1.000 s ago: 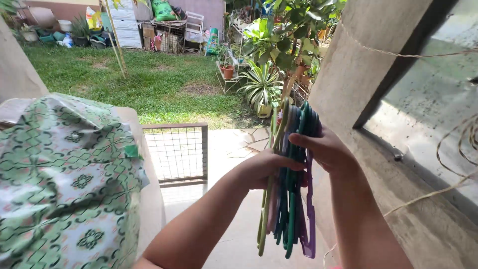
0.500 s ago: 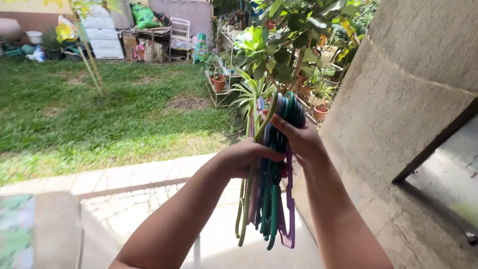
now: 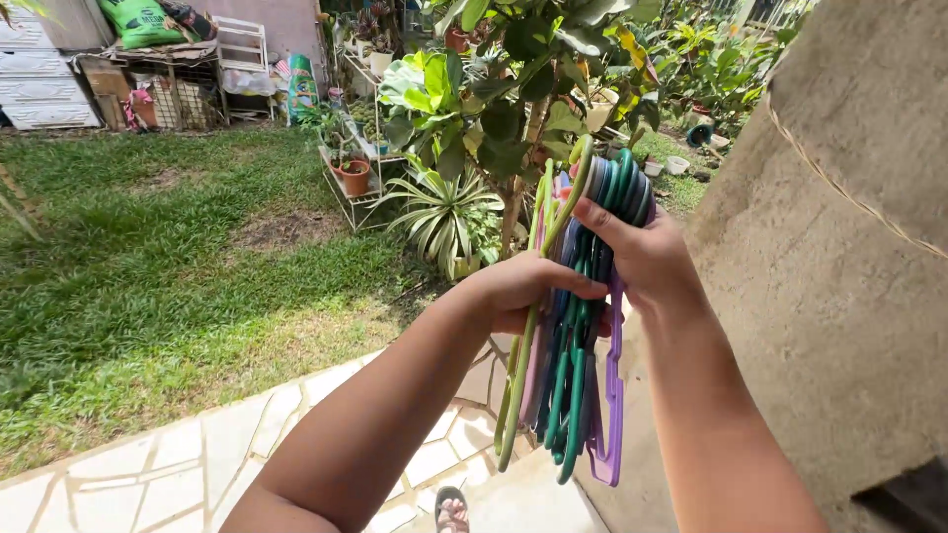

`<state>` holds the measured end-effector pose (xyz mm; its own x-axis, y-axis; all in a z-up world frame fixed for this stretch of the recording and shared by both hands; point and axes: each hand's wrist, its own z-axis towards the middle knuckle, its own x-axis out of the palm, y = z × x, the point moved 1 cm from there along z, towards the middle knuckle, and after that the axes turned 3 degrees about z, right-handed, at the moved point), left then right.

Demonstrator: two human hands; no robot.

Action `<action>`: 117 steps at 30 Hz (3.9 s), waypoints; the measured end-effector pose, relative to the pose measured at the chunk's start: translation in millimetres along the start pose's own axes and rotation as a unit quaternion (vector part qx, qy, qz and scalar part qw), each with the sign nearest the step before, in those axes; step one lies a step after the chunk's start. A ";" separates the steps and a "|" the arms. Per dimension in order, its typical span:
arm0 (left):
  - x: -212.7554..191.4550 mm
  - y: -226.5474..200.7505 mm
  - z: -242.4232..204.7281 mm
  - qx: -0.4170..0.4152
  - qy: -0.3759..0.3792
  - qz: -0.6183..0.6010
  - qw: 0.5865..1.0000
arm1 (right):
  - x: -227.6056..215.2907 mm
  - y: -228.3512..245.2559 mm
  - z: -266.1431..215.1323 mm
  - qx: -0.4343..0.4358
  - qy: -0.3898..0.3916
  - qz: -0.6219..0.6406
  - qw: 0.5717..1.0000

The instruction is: The person takes clothes from a laundry basket and hangs them on a clothesline using hangers. They handle several garments one at a time, including a patterned top, a colorful dress, and a black shirt, placing each on a hanger and then on the line.

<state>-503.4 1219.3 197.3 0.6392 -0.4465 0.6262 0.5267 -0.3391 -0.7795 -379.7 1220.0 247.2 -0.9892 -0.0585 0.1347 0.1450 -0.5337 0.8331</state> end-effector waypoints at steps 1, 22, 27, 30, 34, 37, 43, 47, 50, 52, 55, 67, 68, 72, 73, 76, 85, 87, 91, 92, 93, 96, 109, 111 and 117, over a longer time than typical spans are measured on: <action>-14.1 -5.9 13.1 0.001 -0.002 -0.007 1.000 | 7.4 -13.9 13.7 0.005 0.004 -0.003 1.000; -243.3 -183.7 129.8 0.001 -0.067 0.029 0.997 | 149.6 -216.4 255.2 0.026 0.076 0.010 0.997; -327.7 -204.8 111.1 0.021 -0.082 0.051 0.995 | 212.4 -293.6 269.3 0.025 0.121 0.075 0.990; -396.2 -221.5 97.8 0.013 -0.098 0.075 0.992 | 272.4 -329.3 259.0 0.002 0.106 0.052 0.993; -470.5 -240.9 85.7 0.002 -0.093 0.076 0.993 | 334.4 -373.2 260.1 0.005 0.097 0.003 0.995; -527.3 -268.1 73.1 0.009 -0.108 0.054 0.993 | 387.1 -410.0 275.9 0.026 0.111 0.009 0.993; -637.6 -332.5 74.6 0.037 -0.125 0.035 0.991 | 485.1 -484.6 326.1 0.031 0.139 0.037 0.989; -710.1 -388.4 87.9 0.048 -0.137 0.039 0.989 | 544.8 -531.5 382.5 0.030 0.147 0.090 0.985; -763.6 -423.9 97.7 0.037 -0.140 0.038 0.989 | 588.8 -564.9 419.7 0.034 0.133 0.096 0.986; -789.1 -445.7 94.6 0.031 -0.142 0.034 0.989 | 619.7 -583.2 433.2 0.046 0.121 0.086 0.988; -820.3 -477.9 93.0 0.045 -0.169 0.047 0.983 | 661.6 -603.1 451.5 0.038 0.138 0.098 0.985; -1043.1 -551.4 42.8 0.043 -0.171 0.054 0.983 | 852.6 -747.7 467.4 0.077 0.096 0.084 0.989; -1068.7 -558.2 37.3 0.025 -0.187 0.060 0.980 | 873.4 -762.0 468.6 0.082 0.095 0.095 0.988; -1143.0 -604.7 8.2 0.002 -0.205 0.057 0.977 | 959.2 -793.3 479.5 0.091 0.091 0.100 0.987; -1164.3 -612.1 6.8 0.004 -0.213 0.055 0.976 | 977.1 -798.6 484.4 0.095 0.097 0.104 0.985; -1223.2 -637.6 0.6 0.008 -0.172 0.037 0.984 | 1027.2 -819.3 500.2 0.099 0.100 0.083 0.987; -1377.9 -721.4 -34.6 0.013 -0.169 0.013 0.986 | 1182.4 -905.3 543.4 0.089 0.117 0.106 0.983; -1408.0 -748.9 -37.2 0.015 -0.179 0.026 0.983 | 1218.5 -918.7 559.3 0.091 0.117 0.119 0.982; -1459.7 -800.3 -53.5 0.023 -0.172 0.017 0.985 | 1284.5 -941.2 590.8 0.087 0.133 0.117 0.980; -1470.4 -809.9 -58.8 0.029 -0.172 0.009 0.985 | 1299.1 -946.0 595.3 0.085 0.142 0.118 0.979; -1481.3 -820.1 -64.2 0.034 -0.169 0.007 0.985 | 1313.3 -950.2 598.6 0.077 0.145 0.121 0.979; -1522.2 -840.2 -77.8 0.042 -0.159 0.005 0.986 | 1355.8 -961.5 600.2 0.079 0.132 0.106 0.982; -1648.9 -912.4 -166.8 -0.047 -0.027 0.058 0.997 | 1525.5 -972.5 542.3 0.027 -0.023 0.053 0.998; -1653.7 -924.4 -198.7 -0.066 -0.026 0.054 0.996 | 1548.7 -970.6 529.8 0.030 -0.047 0.052 0.997; -1684.6 -907.8 -290.5 -0.089 0.004 0.049 0.995 | 1627.8 -947.5 444.3 0.037 -0.076 0.018 0.996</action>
<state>-2221.2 2038.7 -155.2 0.6776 -0.4908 0.5477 0.3543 -0.4349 -0.8279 -2117.0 2005.3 -84.6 -0.9693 0.0551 0.2398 0.1867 -0.4705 0.8624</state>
